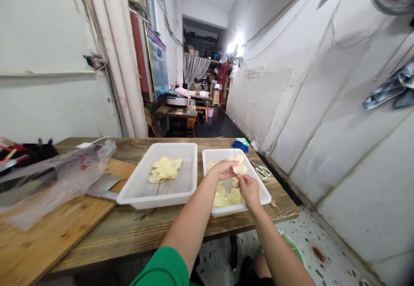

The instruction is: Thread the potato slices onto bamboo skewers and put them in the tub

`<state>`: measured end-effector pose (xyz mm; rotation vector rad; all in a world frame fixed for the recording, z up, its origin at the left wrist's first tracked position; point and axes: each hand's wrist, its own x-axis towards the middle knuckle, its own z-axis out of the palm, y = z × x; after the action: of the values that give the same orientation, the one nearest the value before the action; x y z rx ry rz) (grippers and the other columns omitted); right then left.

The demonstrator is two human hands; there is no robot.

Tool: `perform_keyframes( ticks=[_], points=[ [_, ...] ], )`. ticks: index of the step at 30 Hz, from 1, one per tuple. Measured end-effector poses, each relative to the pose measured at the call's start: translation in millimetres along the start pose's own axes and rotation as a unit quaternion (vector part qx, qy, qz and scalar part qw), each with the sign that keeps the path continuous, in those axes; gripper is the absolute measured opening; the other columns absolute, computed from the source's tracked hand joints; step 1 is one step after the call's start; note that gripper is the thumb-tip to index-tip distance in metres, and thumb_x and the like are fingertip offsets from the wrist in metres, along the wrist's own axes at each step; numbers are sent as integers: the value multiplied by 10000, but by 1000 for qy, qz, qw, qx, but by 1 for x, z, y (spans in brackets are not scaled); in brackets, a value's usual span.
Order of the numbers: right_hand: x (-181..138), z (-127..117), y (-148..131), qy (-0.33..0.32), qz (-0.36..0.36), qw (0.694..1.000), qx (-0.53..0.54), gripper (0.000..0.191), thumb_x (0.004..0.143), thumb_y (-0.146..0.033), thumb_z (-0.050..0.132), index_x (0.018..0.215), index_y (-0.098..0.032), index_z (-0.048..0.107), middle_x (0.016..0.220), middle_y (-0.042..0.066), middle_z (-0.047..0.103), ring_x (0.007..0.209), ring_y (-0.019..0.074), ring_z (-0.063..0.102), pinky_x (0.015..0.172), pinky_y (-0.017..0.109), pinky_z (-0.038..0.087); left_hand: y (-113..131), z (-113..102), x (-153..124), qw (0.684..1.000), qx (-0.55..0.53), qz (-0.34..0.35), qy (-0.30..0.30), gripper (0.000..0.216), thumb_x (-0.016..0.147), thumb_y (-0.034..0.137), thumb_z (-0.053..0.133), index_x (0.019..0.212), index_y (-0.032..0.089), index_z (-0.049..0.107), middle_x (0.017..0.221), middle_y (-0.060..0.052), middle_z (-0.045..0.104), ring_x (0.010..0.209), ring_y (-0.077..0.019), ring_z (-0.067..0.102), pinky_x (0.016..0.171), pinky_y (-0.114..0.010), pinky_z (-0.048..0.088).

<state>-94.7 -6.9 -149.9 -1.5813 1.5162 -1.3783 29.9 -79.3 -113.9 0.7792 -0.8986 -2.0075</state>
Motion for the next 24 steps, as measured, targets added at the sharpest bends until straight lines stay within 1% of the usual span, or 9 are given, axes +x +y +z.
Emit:
perform_keyframes(
  ticks=[3, 6, 8, 10, 13, 17, 19, 22, 24],
  points=[
    [1, 1, 3, 24, -4, 1000, 18, 351, 803, -454, 492, 620, -178, 608, 495, 5, 588, 424, 132, 465, 467, 247, 347, -2, -3, 3, 1000, 25, -4, -13, 199, 802, 272, 626, 917, 109, 614, 795, -96, 675, 711, -185, 646, 708, -321, 517],
    [3, 2, 4, 83, -1, 996, 20, 391, 811, -487, 470, 661, -167, 636, 505, 17, 599, 449, 140, 487, 472, 246, 357, -4, -11, 10, 988, 76, 49, 126, 280, 833, 413, 563, 818, 138, 615, 817, -118, 665, 825, -219, 645, 724, -312, 510],
    [3, 1, 5, 109, 7, 994, 21, 402, 822, -486, 445, 700, -163, 650, 507, 16, 598, 458, 144, 492, 479, 248, 360, -9, -17, 17, 956, 139, 97, 240, 192, 773, 328, 646, 689, 169, 580, 817, -117, 653, 961, -239, 618, 745, -271, 490],
    [3, 1, 5, 116, 10, 993, 23, 400, 830, -475, 428, 726, -162, 654, 514, 15, 599, 460, 145, 492, 485, 251, 361, -21, -19, 24, 925, 208, 133, 288, 223, 645, 145, 731, 585, 188, 521, 806, -110, 639, 1096, -260, 558, 798, -250, 459],
    [1, -1, 3, 115, 0, 993, 13, 409, 847, -477, 406, 732, -166, 645, 524, 20, 601, 468, 149, 494, 488, 255, 360, -45, -16, 33, 904, 329, 153, 226, 328, 493, -26, 737, 541, 198, 502, 786, -94, 627, 1192, -283, 484, 886, -275, 416],
    [-1, -3, 0, 108, -17, 994, -5, 432, 866, -493, 379, 701, -178, 622, 520, 25, 593, 494, 155, 512, 497, 253, 365, -66, -5, 40, 869, 473, 95, 107, 311, 514, -12, 727, 521, 198, 497, 743, -91, 606, 1139, -312, 506, 947, -355, 377],
    [-2, -4, -1, 105, -16, 994, -4, 425, 867, -488, 380, 678, -186, 610, 517, 23, 592, 500, 155, 517, 500, 252, 367, -67, -3, 39, 842, 520, 90, 115, 297, 545, 21, 722, 507, 187, 479, 797, -118, 603, 1133, -342, 497, 977, -406, 340],
    [-3, -4, -1, 99, -2, 995, 10, 402, 863, -467, 393, 674, -186, 610, 524, 21, 599, 498, 153, 514, 499, 252, 366, -64, -6, 37, 802, 555, 112, 188, 274, 536, 44, 732, 540, 176, 492, 946, -142, 594, 1211, -379, 407, 1029, -479, 249],
    [-3, -3, -2, 96, 5, 995, 18, 386, 858, -453, 405, 688, -181, 620, 530, 23, 603, 497, 151, 512, 498, 250, 364, -61, -10, 36, 799, 549, 108, 219, 298, 489, 11, 741, 562, 176, 503, 945, -136, 589, 1248, -385, 361, 1043, -510, 207]
  ],
)
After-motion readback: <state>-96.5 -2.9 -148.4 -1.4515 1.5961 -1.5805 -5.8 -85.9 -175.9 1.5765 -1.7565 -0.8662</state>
